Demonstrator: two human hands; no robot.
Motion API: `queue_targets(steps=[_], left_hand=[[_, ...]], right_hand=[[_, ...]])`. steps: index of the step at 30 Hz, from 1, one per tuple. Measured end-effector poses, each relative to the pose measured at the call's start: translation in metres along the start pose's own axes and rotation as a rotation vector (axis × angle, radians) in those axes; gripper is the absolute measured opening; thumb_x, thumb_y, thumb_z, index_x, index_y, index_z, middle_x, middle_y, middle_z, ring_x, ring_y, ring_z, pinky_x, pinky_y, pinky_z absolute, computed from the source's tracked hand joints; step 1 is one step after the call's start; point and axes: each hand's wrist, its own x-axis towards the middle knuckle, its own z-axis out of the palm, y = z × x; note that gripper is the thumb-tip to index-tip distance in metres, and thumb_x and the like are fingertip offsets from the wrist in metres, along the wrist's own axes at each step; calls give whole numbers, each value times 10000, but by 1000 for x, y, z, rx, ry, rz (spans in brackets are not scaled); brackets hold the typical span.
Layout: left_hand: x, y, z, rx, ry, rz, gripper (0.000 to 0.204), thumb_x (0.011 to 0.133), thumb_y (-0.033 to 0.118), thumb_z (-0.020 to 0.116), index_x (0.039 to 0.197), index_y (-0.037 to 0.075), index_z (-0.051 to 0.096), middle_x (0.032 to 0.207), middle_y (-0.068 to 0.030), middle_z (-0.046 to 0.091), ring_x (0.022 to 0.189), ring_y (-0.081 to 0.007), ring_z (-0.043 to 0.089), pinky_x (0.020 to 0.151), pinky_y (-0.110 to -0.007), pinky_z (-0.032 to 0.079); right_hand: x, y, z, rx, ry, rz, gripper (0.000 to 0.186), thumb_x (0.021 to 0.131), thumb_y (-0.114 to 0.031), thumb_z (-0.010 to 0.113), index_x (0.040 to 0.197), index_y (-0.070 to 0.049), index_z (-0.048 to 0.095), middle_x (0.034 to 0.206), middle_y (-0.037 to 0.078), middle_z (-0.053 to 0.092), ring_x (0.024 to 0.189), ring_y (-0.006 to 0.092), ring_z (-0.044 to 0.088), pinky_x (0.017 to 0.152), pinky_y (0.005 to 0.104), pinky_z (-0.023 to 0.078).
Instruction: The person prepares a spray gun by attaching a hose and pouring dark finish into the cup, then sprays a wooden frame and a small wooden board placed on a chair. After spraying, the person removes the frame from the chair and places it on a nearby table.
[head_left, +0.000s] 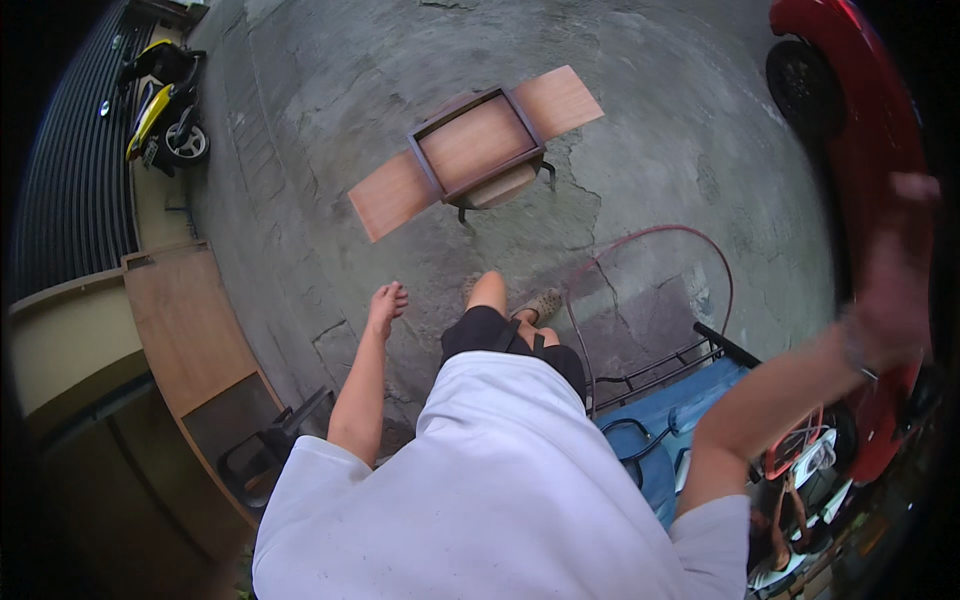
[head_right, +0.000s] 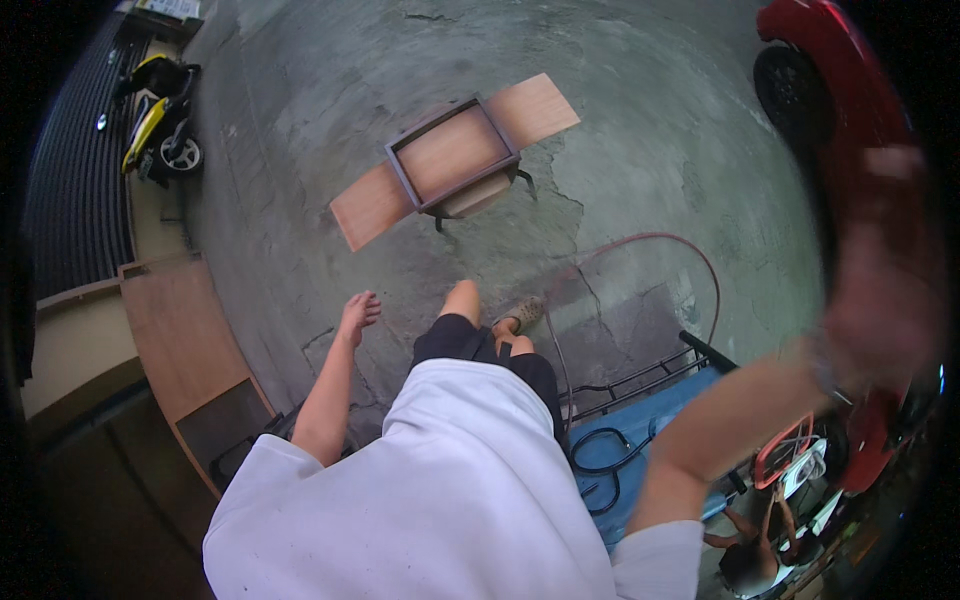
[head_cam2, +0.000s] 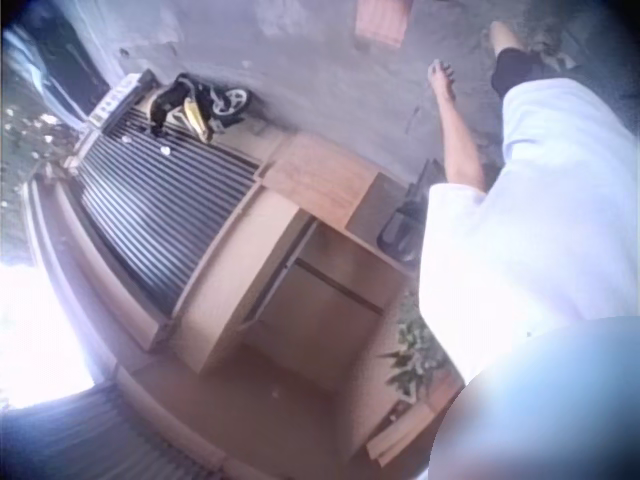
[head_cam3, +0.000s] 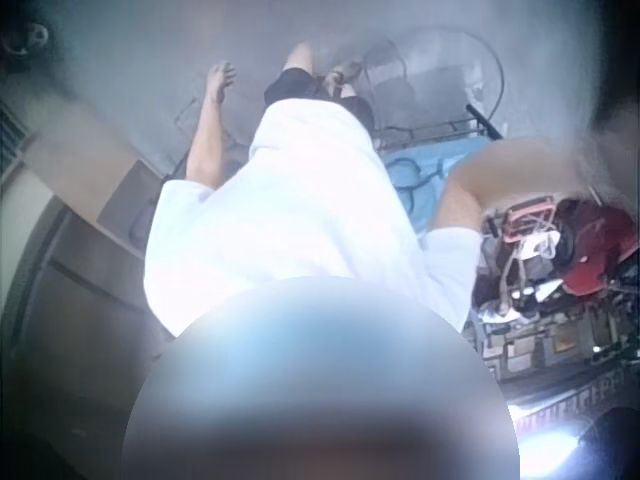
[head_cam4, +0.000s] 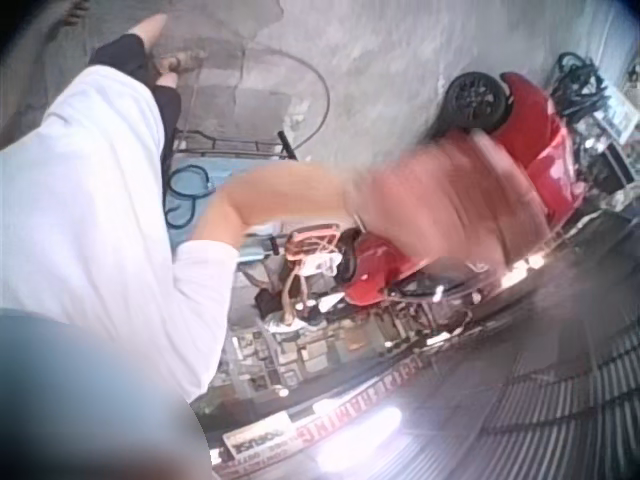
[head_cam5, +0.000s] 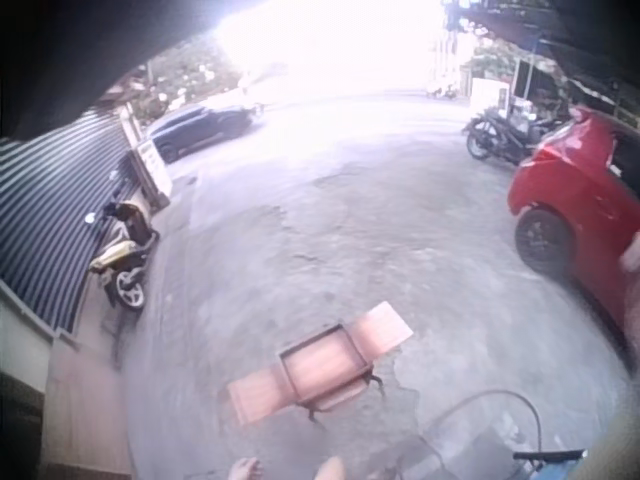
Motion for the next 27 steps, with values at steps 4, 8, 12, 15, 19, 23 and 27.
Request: queue_targets(steps=[4, 8, 12, 15, 19, 23, 27], left_hand=[[36, 45, -26, 54, 98, 71, 420, 1032, 458, 552, 1258, 112, 625, 1135, -37, 687, 994, -152, 633, 838, -332, 479], [86, 100, -56, 161, 117, 186, 453, 1029, 472, 556, 1281, 101, 617, 1152, -32, 682, 1046, -154, 621, 869, -327, 462], [163, 146, -83, 175, 105, 221, 456, 1031, 463, 559, 1293, 94, 614, 1182, -40, 677, 1098, -153, 603, 922, -312, 447], [243, 156, -93, 165, 158, 230, 454, 1035, 446, 559, 1294, 76, 610, 1206, -51, 661, 1115, -154, 583, 933, -294, 437], [303, 105, -106, 84, 383, 99, 491, 1043, 398, 558, 1354, 18, 547, 1293, -120, 620, 1156, -212, 565, 996, -353, 435], [329, 66, -103, -37, 357, -192, 539, 1045, 421, 537, 1415, 34, 478, 1361, -135, 585, 1233, -232, 538, 979, -358, 430], [337, 58, -86, -216, 248, -267, 562, 1039, 464, 525, 1427, 64, 450, 1350, -126, 586, 1228, -237, 541, 956, -384, 422]], right_hand=[[-132, 219, 59, 118, 731, 688, 437, 1072, -382, 472, 1280, -31, 627, 1157, 86, 684, 1054, 204, 635, 952, 357, 469], [-226, 341, 149, 456, 1025, 1222, 440, 1071, -423, 498, 1214, -32, 639, 1080, 75, 684, 968, 188, 635, 829, 333, 490], [-261, 415, 201, 583, 1112, 1304, 458, 1071, -441, 496, 1208, -24, 627, 1066, 87, 686, 947, 196, 640, 799, 329, 494], [-268, 460, 192, 424, 1196, 1320, 464, 1070, -446, 499, 1204, -20, 623, 1050, 89, 687, 918, 194, 651, 764, 317, 501], [-255, 529, 131, -51, 1160, 1373, 444, 1061, -446, 523, 1166, -40, 668, 996, 57, 708, 874, 166, 669, 728, 302, 519], [-226, 612, 62, -620, 883, 1347, 393, 1065, -373, 536, 1148, -19, 686, 1027, 51, 721, 884, 113, 651, 727, 278, 501], [-211, 699, 0, -1087, 490, 1136, 439, 1018, -360, 597, 1208, 33, 634, 1125, 214, 694, 1025, 327, 678, 912, 390, 517]])
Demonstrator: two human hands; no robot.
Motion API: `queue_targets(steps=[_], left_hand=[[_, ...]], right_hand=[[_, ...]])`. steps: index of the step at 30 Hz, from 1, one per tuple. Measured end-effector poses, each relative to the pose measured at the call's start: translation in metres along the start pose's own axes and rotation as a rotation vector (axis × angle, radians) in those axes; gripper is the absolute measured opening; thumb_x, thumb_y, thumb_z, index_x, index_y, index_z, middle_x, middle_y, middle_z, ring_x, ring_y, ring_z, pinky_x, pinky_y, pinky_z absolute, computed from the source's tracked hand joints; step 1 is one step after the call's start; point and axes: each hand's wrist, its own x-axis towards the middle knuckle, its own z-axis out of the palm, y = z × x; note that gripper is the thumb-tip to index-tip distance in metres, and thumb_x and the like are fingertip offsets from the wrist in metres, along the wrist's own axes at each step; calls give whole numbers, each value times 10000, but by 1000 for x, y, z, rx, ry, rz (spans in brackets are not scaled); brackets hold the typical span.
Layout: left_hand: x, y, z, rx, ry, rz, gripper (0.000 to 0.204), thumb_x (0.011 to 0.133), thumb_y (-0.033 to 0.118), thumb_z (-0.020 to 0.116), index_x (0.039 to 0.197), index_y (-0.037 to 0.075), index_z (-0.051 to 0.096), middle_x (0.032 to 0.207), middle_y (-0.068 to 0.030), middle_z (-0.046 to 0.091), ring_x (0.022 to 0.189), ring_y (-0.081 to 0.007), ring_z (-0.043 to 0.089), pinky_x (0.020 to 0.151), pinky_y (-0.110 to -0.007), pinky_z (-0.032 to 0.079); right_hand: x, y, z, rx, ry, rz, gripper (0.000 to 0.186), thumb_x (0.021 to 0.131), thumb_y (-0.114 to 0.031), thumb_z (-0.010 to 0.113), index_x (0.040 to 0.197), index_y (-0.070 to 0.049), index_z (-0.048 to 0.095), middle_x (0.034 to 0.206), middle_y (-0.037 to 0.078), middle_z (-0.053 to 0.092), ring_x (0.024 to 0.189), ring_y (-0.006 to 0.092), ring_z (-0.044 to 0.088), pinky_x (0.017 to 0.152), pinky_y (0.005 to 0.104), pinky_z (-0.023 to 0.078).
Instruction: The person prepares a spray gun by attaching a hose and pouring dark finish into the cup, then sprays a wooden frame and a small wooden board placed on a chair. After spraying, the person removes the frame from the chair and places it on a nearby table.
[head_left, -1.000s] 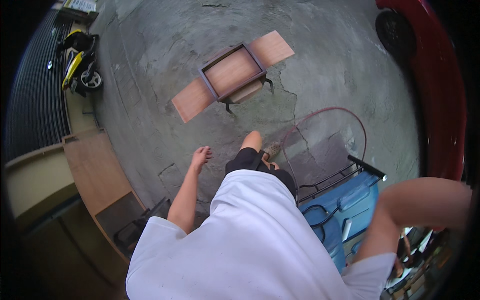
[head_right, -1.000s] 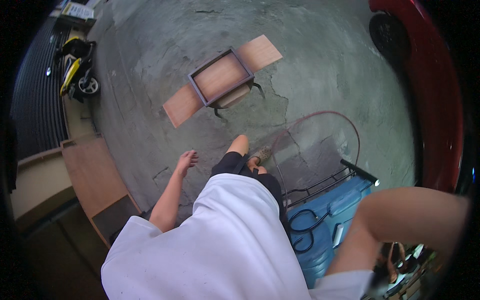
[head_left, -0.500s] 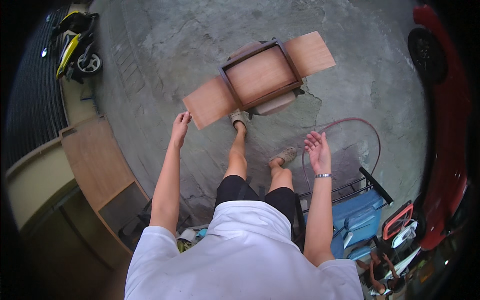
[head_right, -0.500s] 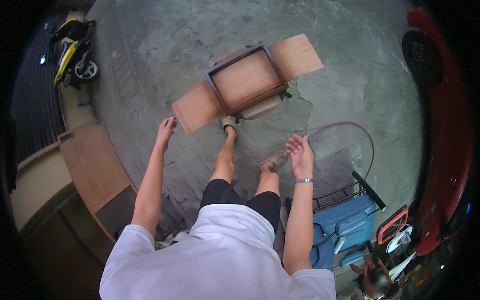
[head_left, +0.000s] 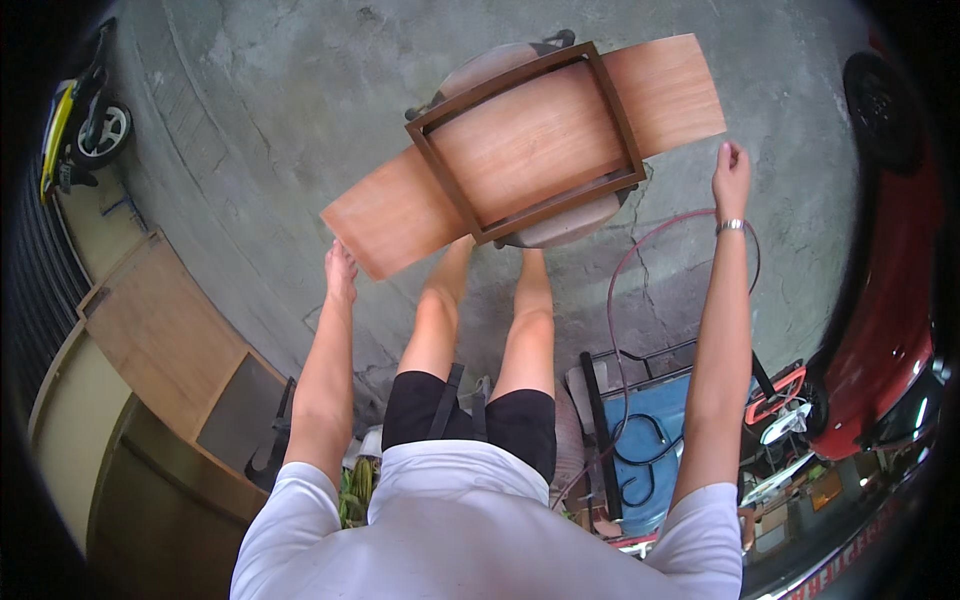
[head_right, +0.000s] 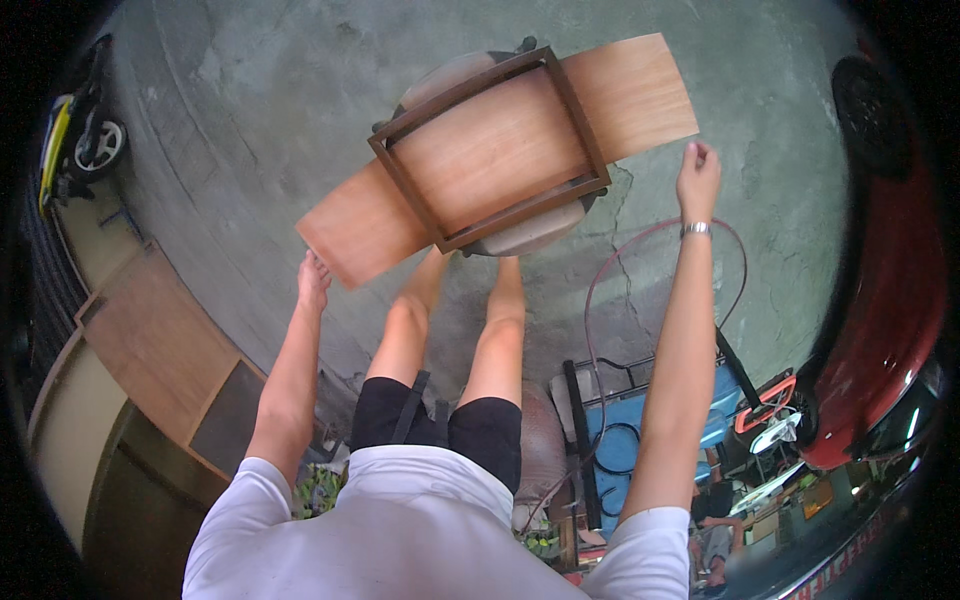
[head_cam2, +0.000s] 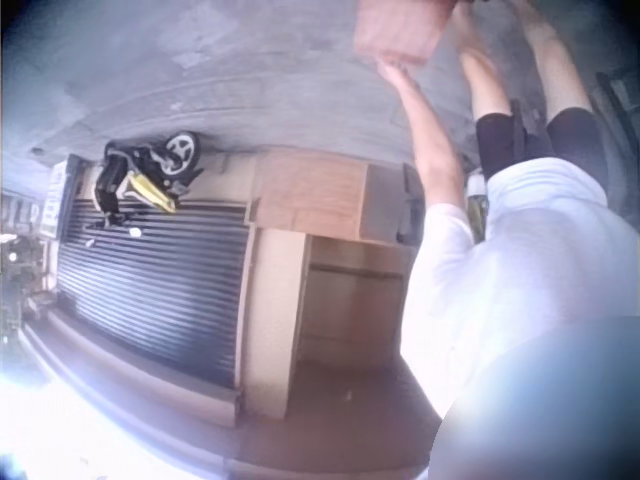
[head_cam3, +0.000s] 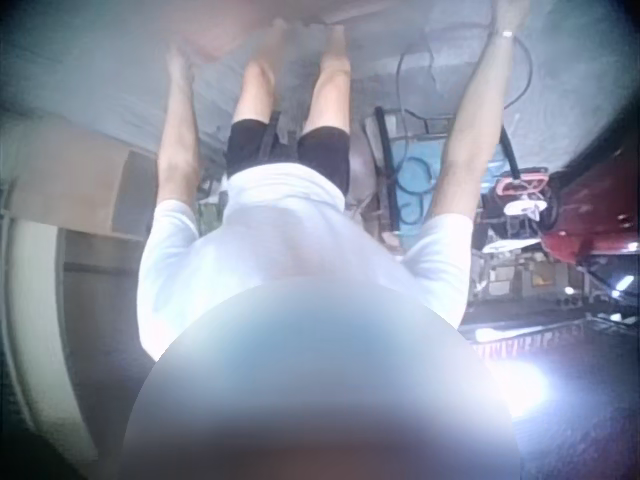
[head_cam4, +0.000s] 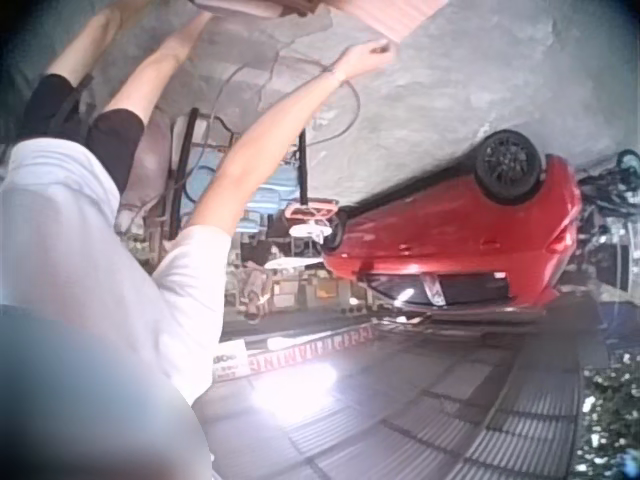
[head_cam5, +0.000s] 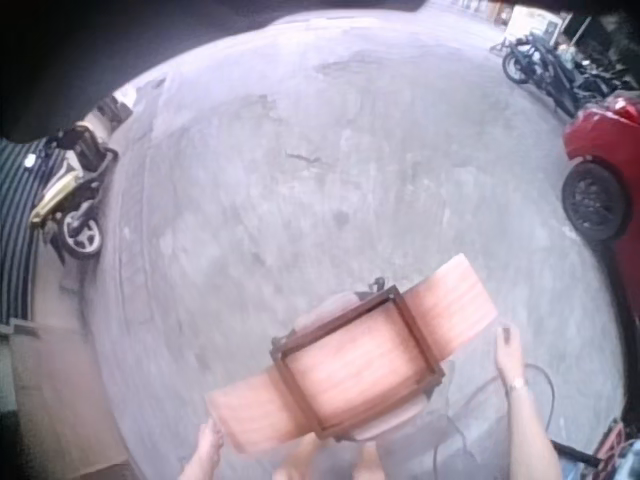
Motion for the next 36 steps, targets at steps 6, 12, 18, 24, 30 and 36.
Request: queue_targets(steps=[6, 12, 18, 24, 30, 36], left_hand=[[7, -1, 15, -27, 166, 32, 464, 1033, 441, 547, 1336, 95, 487, 1146, -49, 634, 956, -138, 570, 774, -343, 422], [0, 3, 20, -34, 237, 54, 403, 1010, 398, 611, 1272, 111, 504, 934, 22, 572, 727, -67, 456, 572, -245, 319], [-23, 8, 30, 122, 158, 27, 554, 991, 462, 624, 1357, 74, 474, 1315, -127, 564, 1181, -249, 560, 972, -410, 480], [-40, -2, 60, 241, 65, 65, 660, 994, 514, 601, 1433, 60, 409, 1458, -160, 483, 1345, -346, 467, 1089, -477, 389], [-41, 9, 76, 372, 234, 161, 677, 992, 457, 628, 1438, -6, 415, 1426, -211, 508, 1327, -315, 488, 1124, -437, 381], [-48, 61, 119, 442, 283, 744, 532, 1013, 339, 634, 1380, -22, 498, 1364, -214, 567, 1263, -287, 548, 1095, -389, 409]], right_hand=[[87, 23, 55, -342, 28, -27, 627, 1007, -467, 574, 1406, 13, 527, 1302, 259, 636, 1216, 355, 614, 1051, 423, 462], [117, 35, 59, 109, -225, 129, 567, 1033, -446, 553, 1380, 2, 551, 1237, 199, 680, 1109, 265, 656, 985, 364, 482], [99, 64, 34, 96, -145, 191, 501, 1043, -434, 543, 1297, -4, 596, 1147, 180, 694, 1036, 233, 639, 938, 346, 484], [93, 107, -2, 59, -105, 259, 511, 1040, -441, 550, 1294, 0, 592, 1150, 173, 679, 1043, 231, 624, 935, 347, 481], [93, 127, -9, 40, -69, 86, 504, 1049, -414, 541, 1264, 38, 598, 1113, 164, 686, 1014, 245, 632, 915, 354, 487], [-29, 130, -22, 520, 277, 570, 525, 1046, -486, 506, 1090, 20, 639, 1026, 163, 705, 869, 258, 654, 776, 422, 516]])
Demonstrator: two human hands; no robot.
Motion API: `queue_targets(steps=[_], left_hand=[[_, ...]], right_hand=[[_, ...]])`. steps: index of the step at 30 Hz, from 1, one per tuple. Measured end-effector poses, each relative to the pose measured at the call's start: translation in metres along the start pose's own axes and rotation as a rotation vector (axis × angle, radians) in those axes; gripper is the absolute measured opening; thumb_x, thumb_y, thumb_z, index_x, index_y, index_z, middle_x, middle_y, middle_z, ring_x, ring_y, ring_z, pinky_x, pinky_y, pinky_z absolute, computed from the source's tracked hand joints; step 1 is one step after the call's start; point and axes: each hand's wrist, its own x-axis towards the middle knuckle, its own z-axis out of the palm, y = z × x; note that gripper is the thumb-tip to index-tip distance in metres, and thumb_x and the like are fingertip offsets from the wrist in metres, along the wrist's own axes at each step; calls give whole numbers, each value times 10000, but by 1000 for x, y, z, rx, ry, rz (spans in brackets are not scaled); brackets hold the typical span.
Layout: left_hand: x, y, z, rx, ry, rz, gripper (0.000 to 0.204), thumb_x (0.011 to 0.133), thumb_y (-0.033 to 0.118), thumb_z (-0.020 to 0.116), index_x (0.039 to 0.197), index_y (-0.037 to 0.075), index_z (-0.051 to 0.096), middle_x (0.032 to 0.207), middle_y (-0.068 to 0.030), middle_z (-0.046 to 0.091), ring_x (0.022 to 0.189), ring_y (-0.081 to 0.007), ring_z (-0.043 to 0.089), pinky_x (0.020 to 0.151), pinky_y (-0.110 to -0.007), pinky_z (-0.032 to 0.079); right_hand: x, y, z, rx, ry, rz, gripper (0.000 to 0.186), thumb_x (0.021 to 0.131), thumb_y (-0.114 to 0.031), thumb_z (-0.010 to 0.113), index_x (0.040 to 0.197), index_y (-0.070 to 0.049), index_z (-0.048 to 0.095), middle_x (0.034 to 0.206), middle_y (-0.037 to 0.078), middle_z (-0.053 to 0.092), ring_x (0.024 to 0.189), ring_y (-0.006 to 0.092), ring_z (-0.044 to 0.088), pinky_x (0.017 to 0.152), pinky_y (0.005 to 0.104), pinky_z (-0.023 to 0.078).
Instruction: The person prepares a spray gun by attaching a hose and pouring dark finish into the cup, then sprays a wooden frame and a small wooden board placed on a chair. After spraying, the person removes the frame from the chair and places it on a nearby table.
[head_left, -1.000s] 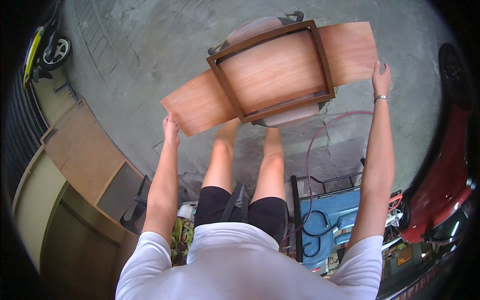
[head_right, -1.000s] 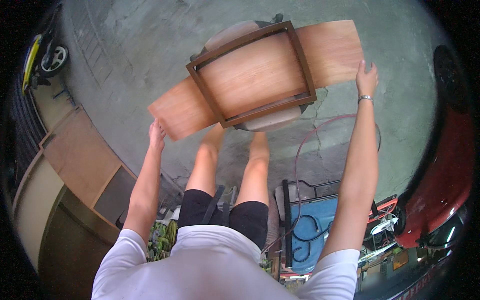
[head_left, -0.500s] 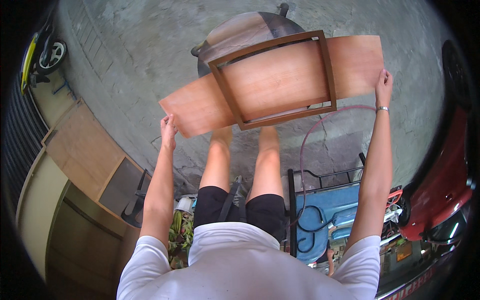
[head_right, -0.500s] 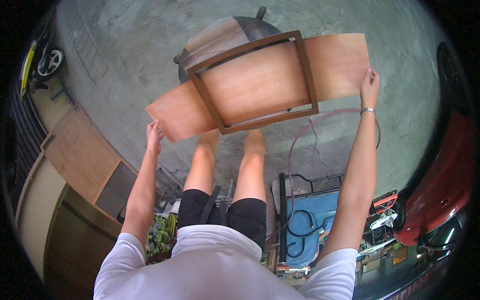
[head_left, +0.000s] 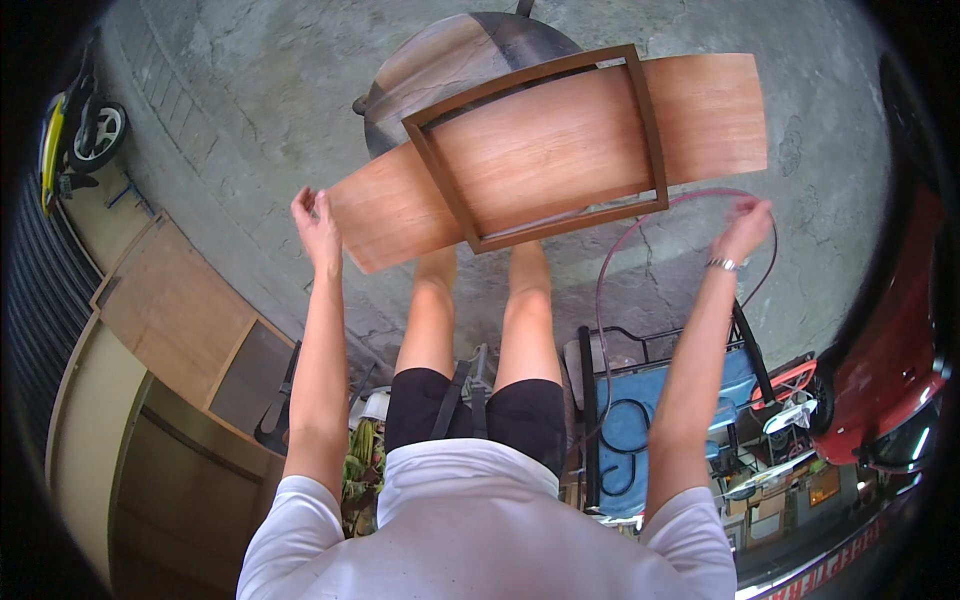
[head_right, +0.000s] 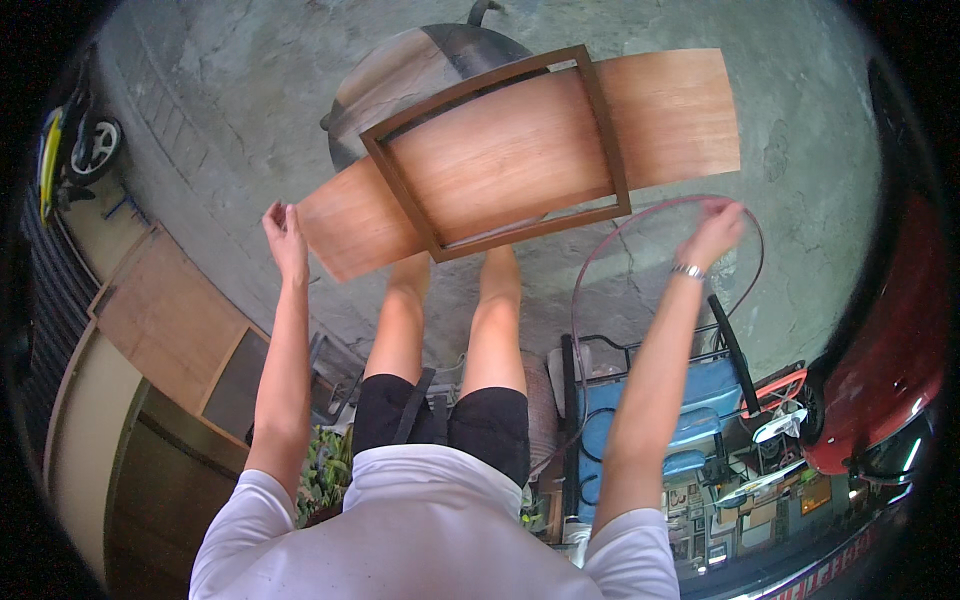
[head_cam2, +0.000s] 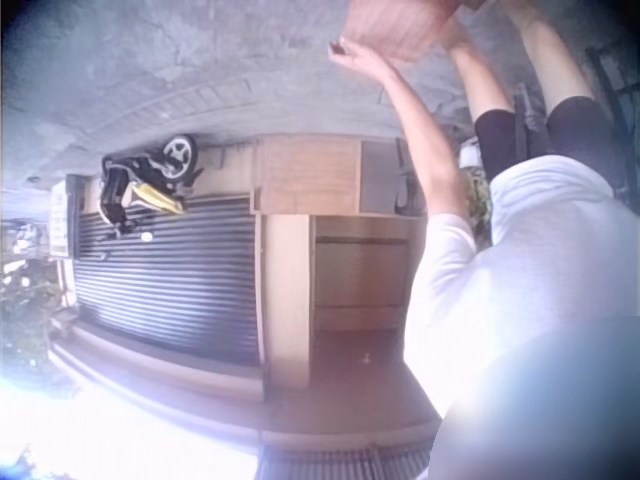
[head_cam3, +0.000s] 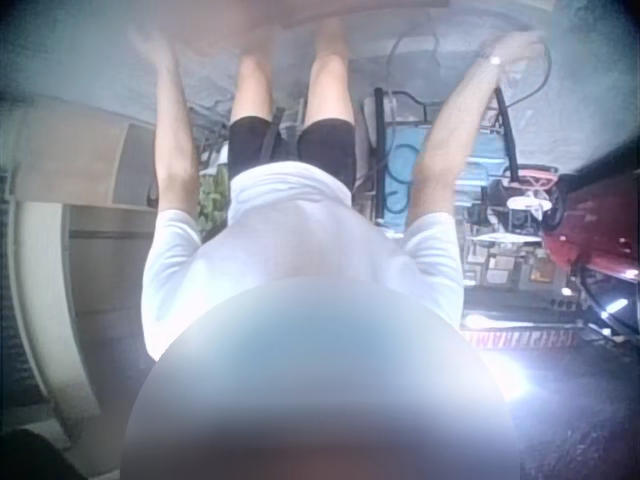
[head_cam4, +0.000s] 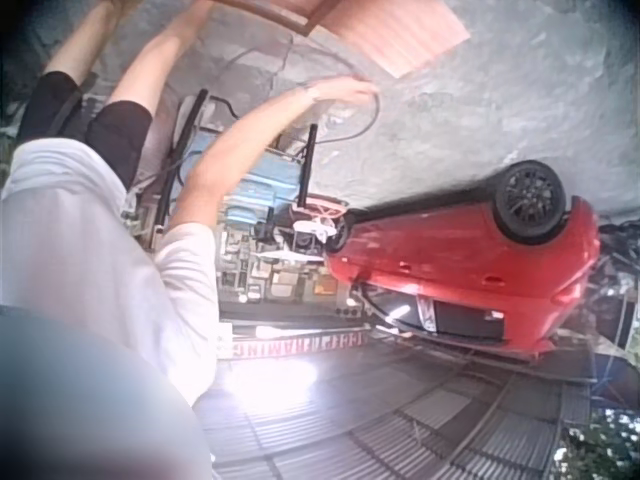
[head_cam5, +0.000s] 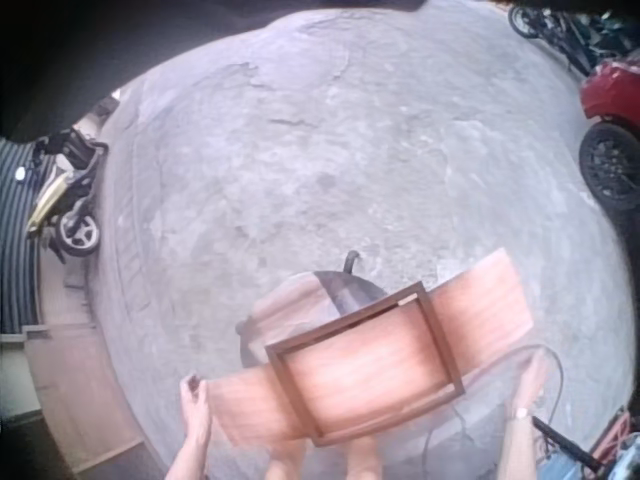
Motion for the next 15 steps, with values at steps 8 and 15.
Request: queue_targets(steps=[8, 15], left_hand=[[-30, 71, 31, -304, -261, -69, 310, 1047, 294, 595, 1219, 41, 644, 1221, -70, 683, 1111, -150, 621, 917, -311, 481], [-122, 45, 37, -527, -475, -576, 453, 1073, 436, 494, 1302, 65, 617, 1288, -111, 667, 1186, -198, 622, 930, -343, 485]], right_hand=[[-128, 37, 13, 817, -580, 825, 899, 948, -755, 420, 1388, 29, 454, 1428, 260, 499, 1326, 392, 474, 1136, 557, 352], [-135, 13, 12, 869, -597, 879, 920, 928, -787, 425, 1373, 18, 465, 1397, 248, 497, 1326, 427, 458, 1108, 558, 356]])
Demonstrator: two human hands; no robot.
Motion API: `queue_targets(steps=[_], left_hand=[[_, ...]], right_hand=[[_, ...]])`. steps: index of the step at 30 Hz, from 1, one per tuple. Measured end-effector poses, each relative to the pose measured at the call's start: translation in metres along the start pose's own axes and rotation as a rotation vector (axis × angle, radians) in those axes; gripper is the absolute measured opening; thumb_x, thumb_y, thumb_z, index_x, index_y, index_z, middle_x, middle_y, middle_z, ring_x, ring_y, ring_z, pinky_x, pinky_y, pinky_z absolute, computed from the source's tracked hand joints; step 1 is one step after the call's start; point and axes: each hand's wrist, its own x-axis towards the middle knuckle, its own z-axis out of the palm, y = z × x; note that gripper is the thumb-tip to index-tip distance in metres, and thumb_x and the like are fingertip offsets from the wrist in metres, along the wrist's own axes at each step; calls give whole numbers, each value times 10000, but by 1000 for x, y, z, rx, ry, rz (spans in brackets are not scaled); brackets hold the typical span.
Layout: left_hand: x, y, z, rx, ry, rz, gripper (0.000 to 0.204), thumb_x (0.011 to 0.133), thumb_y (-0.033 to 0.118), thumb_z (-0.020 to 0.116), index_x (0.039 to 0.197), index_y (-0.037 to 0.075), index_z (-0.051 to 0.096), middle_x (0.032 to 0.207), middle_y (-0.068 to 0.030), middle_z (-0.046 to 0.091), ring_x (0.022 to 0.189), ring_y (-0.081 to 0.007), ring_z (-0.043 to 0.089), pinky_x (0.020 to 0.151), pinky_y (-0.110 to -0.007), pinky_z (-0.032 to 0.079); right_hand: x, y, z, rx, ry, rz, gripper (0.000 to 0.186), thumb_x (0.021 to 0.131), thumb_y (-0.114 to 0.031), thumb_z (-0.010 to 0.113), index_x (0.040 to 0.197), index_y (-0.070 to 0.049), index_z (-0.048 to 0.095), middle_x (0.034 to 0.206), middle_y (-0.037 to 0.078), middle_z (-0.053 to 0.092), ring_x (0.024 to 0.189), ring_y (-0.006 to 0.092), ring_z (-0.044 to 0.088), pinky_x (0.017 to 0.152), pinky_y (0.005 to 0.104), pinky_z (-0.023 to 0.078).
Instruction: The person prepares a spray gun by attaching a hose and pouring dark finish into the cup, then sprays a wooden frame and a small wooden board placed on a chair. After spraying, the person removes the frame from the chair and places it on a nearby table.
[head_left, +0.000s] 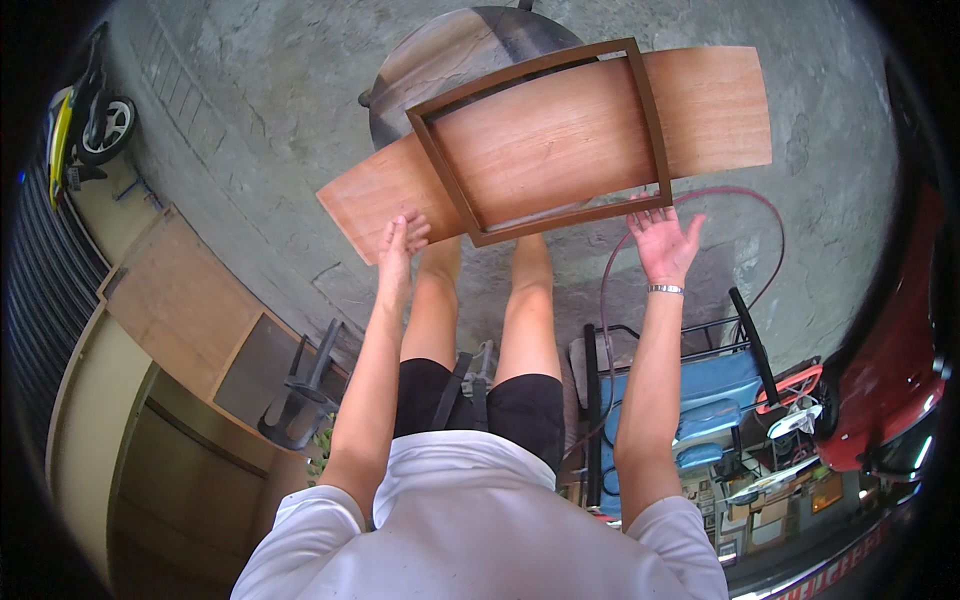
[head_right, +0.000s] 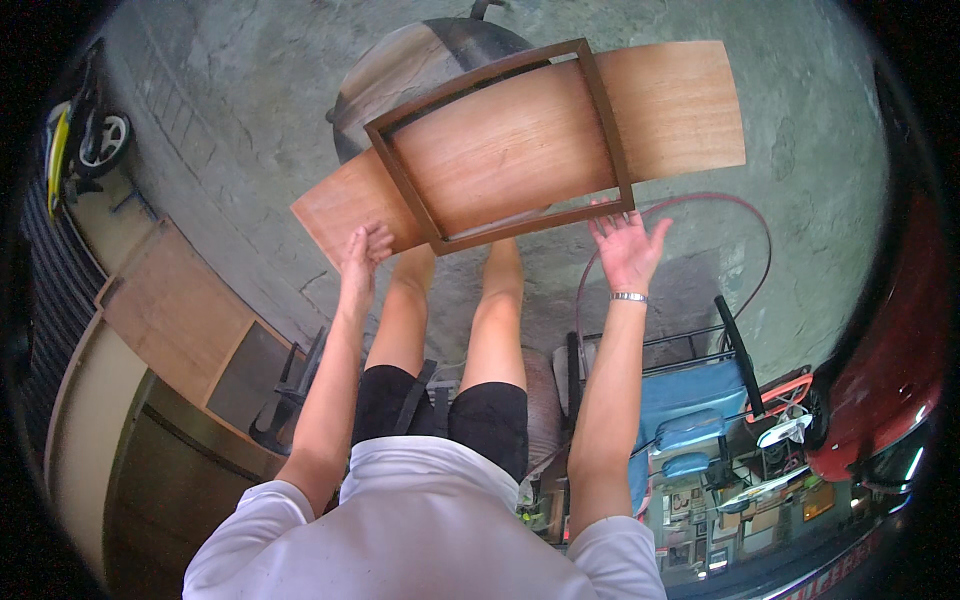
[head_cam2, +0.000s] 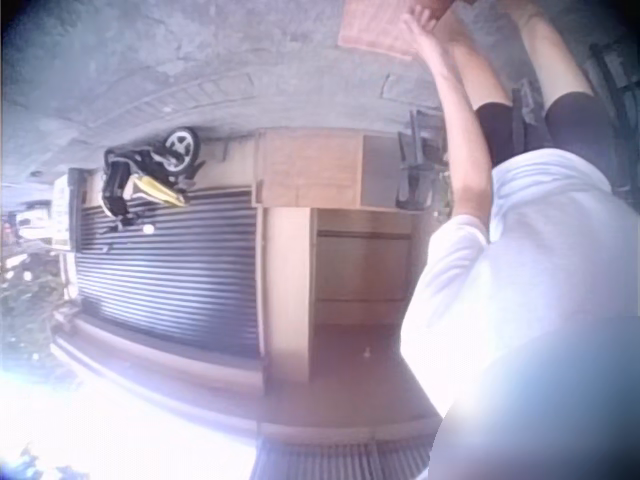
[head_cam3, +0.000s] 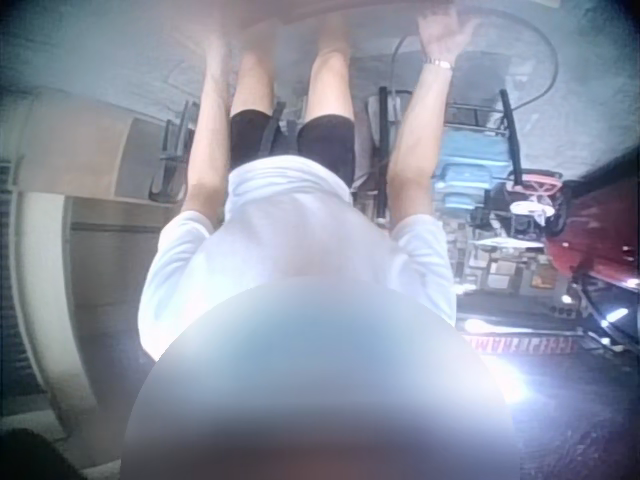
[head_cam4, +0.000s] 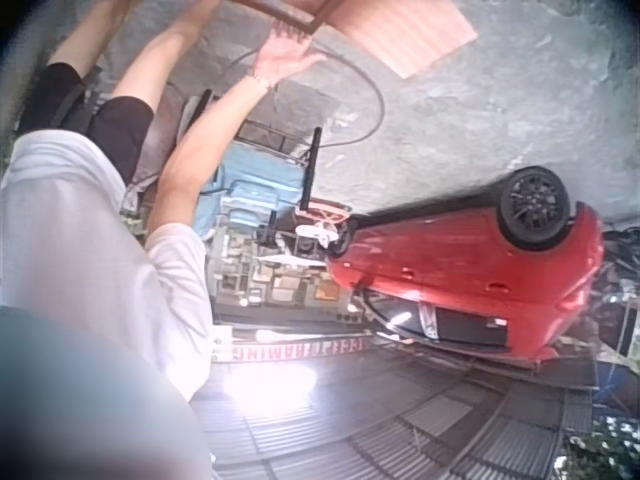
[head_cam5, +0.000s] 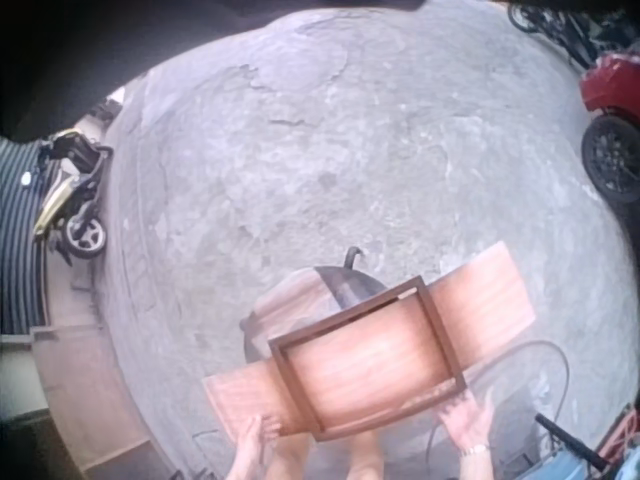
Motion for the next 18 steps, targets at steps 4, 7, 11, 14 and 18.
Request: queue_targets(steps=[4, 7, 11, 14, 18], left_hand=[[-9, -19, 8, -136, -108, -54, 620, 1074, 541, 400, 1414, 34, 505, 1357, -149, 624, 1234, -243, 601, 1014, -387, 460], [-2, -14, 18, -257, -208, -37, 705, 1060, 599, 368, 1430, 9, 476, 1372, -167, 604, 1234, -264, 599, 1044, -409, 447], [17, 4, 34, -411, -341, -42, 781, 1039, 650, 346, 1461, -2, 428, 1359, -173, 598, 1225, -282, 596, 1057, -415, 442], [28, 15, 39, -479, -435, -51, 814, 1023, 680, 340, 1483, 11, 394, 1351, -169, 595, 1228, -287, 589, 1066, -418, 435], [31, 22, 40, -406, -447, -35, 852, 1008, 722, 303, 1512, 37, 371, 1303, -159, 622, 1180, -271, 611, 1037, -403, 447]], right_hand=[[-9, -10, 4, -31, -57, 62, 929, 906, -804, 443, 1374, -1, 475, 1358, 245, 514, 1312, 446, 463, 1073, 549, 382], [-13, -14, 8, -52, -70, 76, 941, 898, -811, 448, 1379, -2, 471, 1348, 246, 516, 1303, 448, 467, 1068, 549, 386], [-14, -19, 11, -80, -89, 87, 962, 897, -824, 424, 1392, 0, 462, 1333, 260, 531, 1283, 464, 494, 1058, 567, 409], [-12, -29, 9, -195, -167, 91, 982, 899, -833, 397, 1404, 7, 449, 1346, 287, 547, 1262, 477, 529, 1051, 571, 431], [7, -54, 9, -263, -223, 144, 970, 911, -820, 387, 1407, 9, 479, 1334, 272, 589, 1270, 424, 558, 1070, 540, 447]])
